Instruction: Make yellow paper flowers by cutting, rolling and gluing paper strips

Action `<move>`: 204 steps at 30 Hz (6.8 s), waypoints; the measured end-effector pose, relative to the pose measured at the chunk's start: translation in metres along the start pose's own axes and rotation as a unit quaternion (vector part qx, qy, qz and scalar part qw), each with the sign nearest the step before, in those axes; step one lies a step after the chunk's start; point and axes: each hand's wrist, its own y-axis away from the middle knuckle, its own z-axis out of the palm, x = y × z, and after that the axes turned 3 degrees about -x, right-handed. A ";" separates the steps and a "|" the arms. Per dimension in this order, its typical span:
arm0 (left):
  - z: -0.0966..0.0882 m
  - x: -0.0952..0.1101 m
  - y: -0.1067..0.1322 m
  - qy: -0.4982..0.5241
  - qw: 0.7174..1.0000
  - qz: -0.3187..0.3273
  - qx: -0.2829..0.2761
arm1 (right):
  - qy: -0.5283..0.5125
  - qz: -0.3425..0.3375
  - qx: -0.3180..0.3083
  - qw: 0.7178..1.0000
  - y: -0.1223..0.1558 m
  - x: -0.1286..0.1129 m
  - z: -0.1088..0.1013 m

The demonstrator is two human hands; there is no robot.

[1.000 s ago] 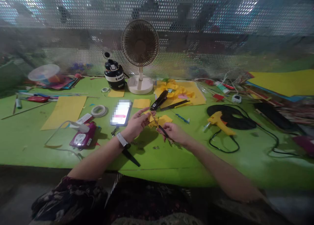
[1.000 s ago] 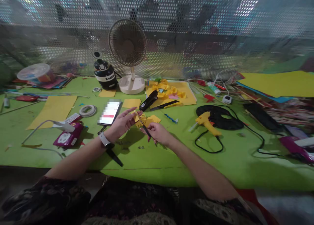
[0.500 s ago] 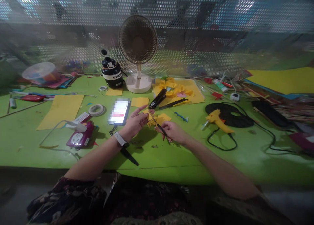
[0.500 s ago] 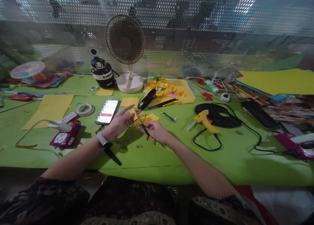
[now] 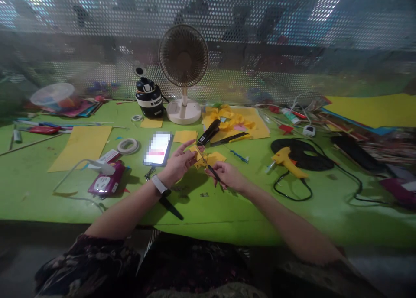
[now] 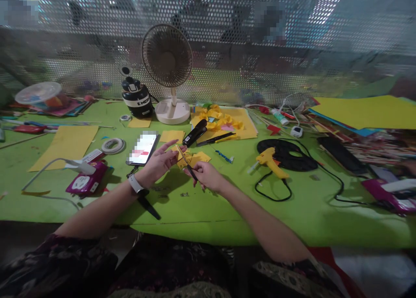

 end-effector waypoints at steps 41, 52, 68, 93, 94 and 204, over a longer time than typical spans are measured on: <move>-0.015 0.012 -0.011 -0.252 0.965 0.040 0.063 | 0.516 0.078 0.245 0.817 0.004 -0.011 -0.083; -0.022 0.009 -0.016 -0.272 0.958 0.082 0.049 | 0.507 0.108 0.209 0.829 0.000 -0.006 -0.096; 0.014 0.010 0.011 -0.308 0.935 0.176 -0.004 | 0.249 -0.220 0.103 0.938 0.001 -0.004 -0.002; -0.002 0.008 0.003 -0.357 0.912 0.180 -0.096 | -0.168 -0.146 0.063 0.973 0.001 -0.010 -0.013; -0.003 0.010 0.002 -0.351 0.914 0.186 -0.089 | -0.175 -0.150 0.071 0.970 0.001 -0.010 -0.014; 0.011 -0.004 0.010 -0.294 0.951 -0.063 -0.067 | 0.631 0.091 0.135 0.759 0.021 -0.020 -0.059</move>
